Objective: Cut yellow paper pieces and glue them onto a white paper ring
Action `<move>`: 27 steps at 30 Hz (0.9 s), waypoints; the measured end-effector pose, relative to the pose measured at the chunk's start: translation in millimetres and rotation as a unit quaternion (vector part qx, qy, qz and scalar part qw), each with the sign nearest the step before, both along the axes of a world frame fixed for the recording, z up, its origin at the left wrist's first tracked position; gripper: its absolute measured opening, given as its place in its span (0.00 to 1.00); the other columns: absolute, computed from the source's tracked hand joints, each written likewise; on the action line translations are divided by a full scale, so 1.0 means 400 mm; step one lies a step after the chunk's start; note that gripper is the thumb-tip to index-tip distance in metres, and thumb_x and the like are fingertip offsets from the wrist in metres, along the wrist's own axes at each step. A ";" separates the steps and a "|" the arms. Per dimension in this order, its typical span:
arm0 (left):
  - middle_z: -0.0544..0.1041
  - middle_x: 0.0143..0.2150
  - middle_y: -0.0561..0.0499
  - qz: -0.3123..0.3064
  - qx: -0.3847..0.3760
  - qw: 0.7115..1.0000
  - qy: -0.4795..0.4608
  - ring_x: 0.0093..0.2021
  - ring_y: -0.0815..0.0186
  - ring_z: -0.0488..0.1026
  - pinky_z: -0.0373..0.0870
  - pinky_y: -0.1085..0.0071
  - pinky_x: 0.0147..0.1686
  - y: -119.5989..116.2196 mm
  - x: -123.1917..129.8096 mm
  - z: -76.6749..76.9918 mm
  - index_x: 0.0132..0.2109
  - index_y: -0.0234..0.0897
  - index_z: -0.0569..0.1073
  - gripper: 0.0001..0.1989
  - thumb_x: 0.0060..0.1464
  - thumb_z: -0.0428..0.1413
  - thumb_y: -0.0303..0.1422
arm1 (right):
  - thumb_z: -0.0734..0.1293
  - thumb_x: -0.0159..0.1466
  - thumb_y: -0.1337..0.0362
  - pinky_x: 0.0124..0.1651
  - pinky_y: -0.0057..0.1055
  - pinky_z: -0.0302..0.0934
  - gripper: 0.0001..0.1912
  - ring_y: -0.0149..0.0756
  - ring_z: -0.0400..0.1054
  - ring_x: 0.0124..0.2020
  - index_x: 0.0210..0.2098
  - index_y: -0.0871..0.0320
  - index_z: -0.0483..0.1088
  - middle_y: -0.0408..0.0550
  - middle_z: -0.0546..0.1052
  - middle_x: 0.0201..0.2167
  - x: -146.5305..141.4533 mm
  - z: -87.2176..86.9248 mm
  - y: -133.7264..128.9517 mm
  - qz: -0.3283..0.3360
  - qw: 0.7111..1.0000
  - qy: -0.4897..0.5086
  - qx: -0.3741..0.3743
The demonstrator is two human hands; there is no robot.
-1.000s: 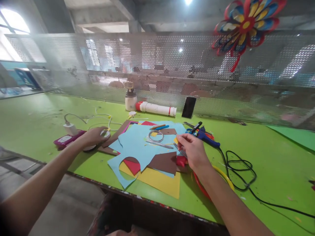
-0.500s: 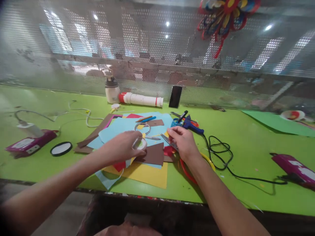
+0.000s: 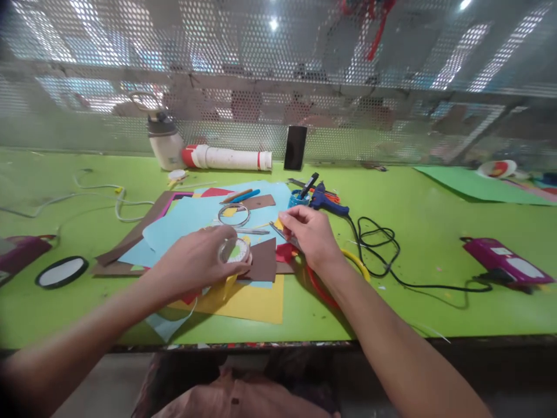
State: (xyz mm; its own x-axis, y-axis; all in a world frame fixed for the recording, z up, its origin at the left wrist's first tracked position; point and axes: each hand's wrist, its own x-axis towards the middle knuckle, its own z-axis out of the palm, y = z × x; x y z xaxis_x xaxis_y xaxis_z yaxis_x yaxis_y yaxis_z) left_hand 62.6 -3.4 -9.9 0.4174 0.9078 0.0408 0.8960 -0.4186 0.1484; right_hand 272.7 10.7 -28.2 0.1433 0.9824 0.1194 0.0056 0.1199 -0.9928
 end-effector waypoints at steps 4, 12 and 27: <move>0.76 0.33 0.50 0.039 -0.030 0.997 -0.067 0.34 0.56 0.75 0.62 0.66 0.28 0.023 -0.033 0.025 0.41 0.42 0.67 0.21 0.50 0.53 0.53 | 0.74 0.49 0.56 0.24 0.26 0.56 0.13 0.26 0.60 0.18 0.24 0.58 0.71 0.38 0.69 0.17 -0.001 -0.002 0.000 -0.001 1.000 -0.002 -0.003; 0.77 0.36 0.49 0.073 0.002 0.997 -0.004 0.37 0.54 0.74 0.61 0.66 0.29 0.062 -0.094 0.019 0.46 0.42 0.67 0.22 0.49 0.54 0.51 | 0.74 0.50 0.56 0.20 0.24 0.51 0.14 0.25 0.58 0.18 0.25 0.59 0.71 0.37 0.68 0.16 -0.010 -0.021 -0.003 0.011 1.000 -0.012 -0.016; 0.77 0.46 0.43 0.079 0.007 0.997 0.004 0.47 0.52 0.72 0.66 0.61 0.42 0.059 -0.137 0.013 0.46 0.38 0.73 0.21 0.53 0.49 0.46 | 0.74 0.50 0.51 0.15 0.22 0.50 0.18 0.24 0.56 0.15 0.24 0.58 0.68 0.37 0.66 0.15 -0.063 -0.020 -0.033 0.070 0.992 -0.049 -0.093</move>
State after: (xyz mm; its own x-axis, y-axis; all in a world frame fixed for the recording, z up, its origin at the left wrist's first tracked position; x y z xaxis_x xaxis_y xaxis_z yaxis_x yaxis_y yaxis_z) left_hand 8.0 20.4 -4.6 0.2700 0.9615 0.0518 0.9520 -0.2746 0.1351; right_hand 247.3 -2.4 -36.4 0.0010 0.9982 -0.0598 0.1002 -0.0596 -0.9932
